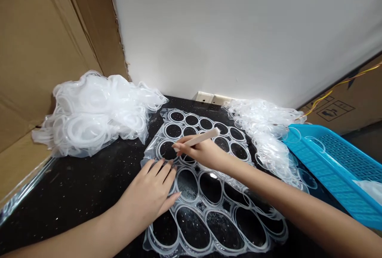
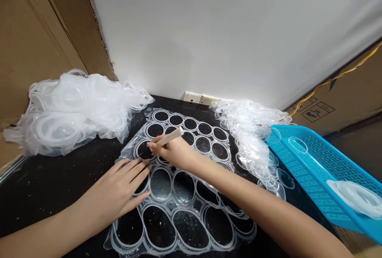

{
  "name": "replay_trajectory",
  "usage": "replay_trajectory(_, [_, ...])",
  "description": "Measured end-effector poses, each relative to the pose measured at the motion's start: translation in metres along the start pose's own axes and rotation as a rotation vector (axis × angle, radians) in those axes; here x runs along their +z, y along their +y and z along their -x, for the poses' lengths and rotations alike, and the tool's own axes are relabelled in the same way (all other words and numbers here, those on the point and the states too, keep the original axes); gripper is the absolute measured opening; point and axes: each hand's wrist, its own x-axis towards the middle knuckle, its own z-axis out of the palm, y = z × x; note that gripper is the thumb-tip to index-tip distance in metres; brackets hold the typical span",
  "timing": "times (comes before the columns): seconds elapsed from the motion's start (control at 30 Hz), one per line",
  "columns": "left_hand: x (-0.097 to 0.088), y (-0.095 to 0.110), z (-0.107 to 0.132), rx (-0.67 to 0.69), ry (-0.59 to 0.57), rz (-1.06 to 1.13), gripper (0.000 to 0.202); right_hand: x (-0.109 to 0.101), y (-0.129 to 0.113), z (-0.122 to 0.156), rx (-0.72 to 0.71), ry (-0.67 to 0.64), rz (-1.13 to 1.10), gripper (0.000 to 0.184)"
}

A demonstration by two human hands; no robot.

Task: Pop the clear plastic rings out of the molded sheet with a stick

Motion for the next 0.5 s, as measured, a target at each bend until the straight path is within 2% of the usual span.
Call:
replay_trajectory(0.17, [-0.001, 0.000, 0.001, -0.036, -0.033, 0.028, 0.034, 0.021, 0.000, -0.011, 0.016, -0.060, -0.042, 0.024])
replay_trajectory(0.5, [0.002, 0.001, 0.005, -0.089, -0.041, 0.036, 0.038, 0.025, -0.003, -0.015, 0.013, -0.045, -0.036, 0.025])
